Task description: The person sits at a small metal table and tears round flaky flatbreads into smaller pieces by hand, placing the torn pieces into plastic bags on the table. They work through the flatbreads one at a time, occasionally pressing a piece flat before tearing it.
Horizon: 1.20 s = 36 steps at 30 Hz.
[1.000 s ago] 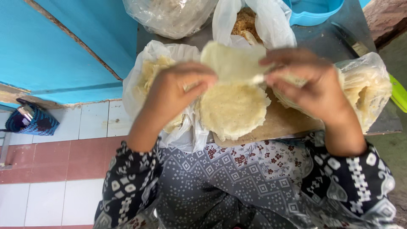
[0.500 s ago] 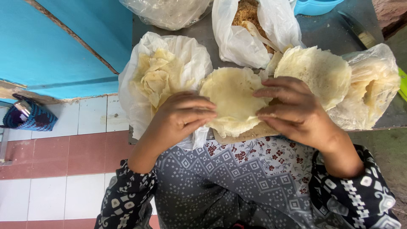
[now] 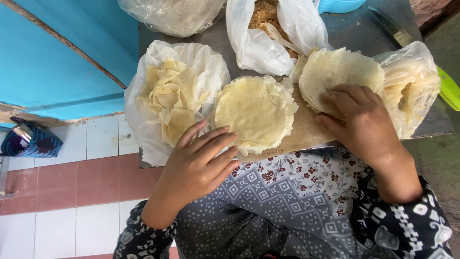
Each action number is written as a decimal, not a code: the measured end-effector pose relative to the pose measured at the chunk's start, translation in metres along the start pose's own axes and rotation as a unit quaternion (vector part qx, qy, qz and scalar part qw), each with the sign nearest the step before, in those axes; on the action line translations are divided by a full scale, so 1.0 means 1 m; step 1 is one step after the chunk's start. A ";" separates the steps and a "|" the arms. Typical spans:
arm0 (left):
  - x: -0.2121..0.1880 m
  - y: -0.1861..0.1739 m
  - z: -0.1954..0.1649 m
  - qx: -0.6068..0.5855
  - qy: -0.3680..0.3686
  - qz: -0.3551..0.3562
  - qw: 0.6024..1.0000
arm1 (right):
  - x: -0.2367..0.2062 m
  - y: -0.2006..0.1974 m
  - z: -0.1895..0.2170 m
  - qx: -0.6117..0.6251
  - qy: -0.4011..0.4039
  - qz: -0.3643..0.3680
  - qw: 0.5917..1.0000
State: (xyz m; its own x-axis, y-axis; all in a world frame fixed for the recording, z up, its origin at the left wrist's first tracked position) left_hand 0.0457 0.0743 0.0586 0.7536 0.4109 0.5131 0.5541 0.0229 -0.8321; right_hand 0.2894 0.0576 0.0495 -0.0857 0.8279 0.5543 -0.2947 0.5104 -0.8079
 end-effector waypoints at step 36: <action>0.068 0.166 0.014 -0.752 -0.402 -0.195 0.484 | -0.030 0.034 -0.053 0.703 0.349 -0.143 0.603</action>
State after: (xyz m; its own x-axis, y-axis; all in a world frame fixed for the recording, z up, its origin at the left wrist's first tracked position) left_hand 0.1835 0.1186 -0.0473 0.4412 0.8788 -0.1820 0.6847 -0.1985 0.7013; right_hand 0.3318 0.0625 -0.0055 0.4367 0.8995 0.0147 -0.7604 0.3603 0.5403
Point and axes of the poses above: each hand's wrist, its own x-axis towards the middle knuckle, its own y-axis out of the palm, z = x × y, the point moved 10 cm from there along x, towards the middle knuckle, and after that the axes turned 6 degrees about -z, right-handed, at the moved point
